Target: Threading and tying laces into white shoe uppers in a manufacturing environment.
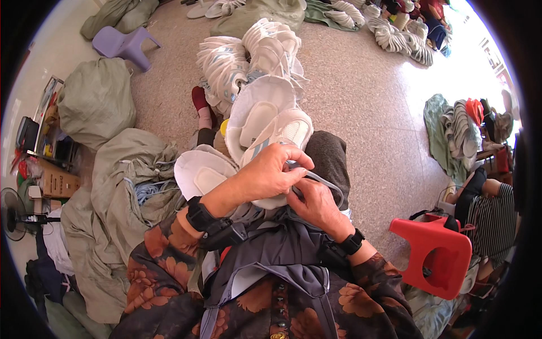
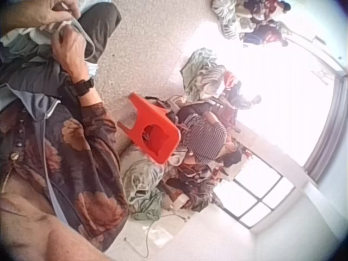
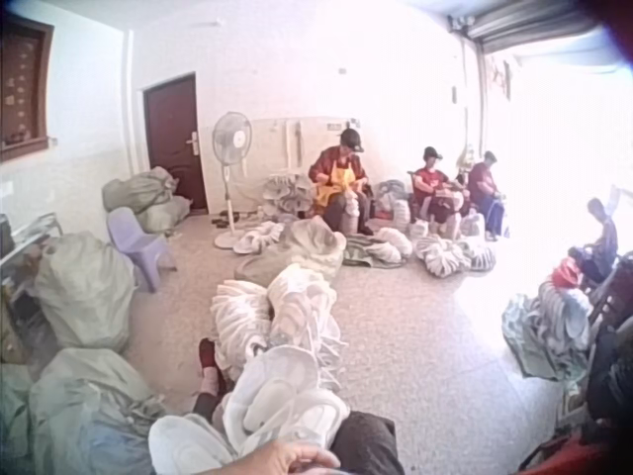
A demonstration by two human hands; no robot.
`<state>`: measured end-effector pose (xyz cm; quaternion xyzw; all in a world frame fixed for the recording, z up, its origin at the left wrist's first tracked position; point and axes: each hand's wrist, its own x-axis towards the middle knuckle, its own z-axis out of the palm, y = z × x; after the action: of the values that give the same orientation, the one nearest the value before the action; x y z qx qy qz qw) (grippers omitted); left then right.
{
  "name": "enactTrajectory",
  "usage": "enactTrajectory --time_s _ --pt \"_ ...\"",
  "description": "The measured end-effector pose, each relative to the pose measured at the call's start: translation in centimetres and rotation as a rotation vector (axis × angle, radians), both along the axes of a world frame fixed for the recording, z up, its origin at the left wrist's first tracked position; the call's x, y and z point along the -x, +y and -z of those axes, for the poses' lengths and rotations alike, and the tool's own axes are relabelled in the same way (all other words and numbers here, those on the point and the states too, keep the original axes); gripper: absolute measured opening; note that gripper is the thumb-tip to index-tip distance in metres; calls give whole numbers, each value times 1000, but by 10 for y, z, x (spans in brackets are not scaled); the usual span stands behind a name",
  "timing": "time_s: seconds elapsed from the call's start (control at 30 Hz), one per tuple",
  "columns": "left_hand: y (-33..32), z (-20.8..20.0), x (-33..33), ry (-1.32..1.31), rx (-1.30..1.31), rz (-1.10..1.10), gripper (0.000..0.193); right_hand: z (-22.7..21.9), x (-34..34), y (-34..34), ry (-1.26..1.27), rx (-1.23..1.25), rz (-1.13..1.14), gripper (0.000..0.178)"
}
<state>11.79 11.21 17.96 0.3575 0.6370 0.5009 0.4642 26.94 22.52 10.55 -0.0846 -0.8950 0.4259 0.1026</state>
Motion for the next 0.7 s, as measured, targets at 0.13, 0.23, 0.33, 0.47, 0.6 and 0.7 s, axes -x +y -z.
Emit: enactTrajectory --time_s 0.13,0.23,0.33,0.47,0.6,0.7 --pt "-1 22 3 769 -321 -3 16 -3 2 0 -6 -11 -21 20" --pt "-4 -20 -3 32 -67 15 16 -5 1 -1 38 -2 5 20" --pt "-14 -51 -3 -335 -93 88 16 -4 -1 -1 -55 -10 5 22" --pt "-40 -72 -6 -180 -150 156 18 0 0 -1 41 97 16 24" --pt "-83 -98 5 -237 -261 -101 17 -7 2 -2 -28 23 -29 27" --pt "-107 -103 22 -102 -131 -216 15 -10 0 1 -124 -32 4 25"
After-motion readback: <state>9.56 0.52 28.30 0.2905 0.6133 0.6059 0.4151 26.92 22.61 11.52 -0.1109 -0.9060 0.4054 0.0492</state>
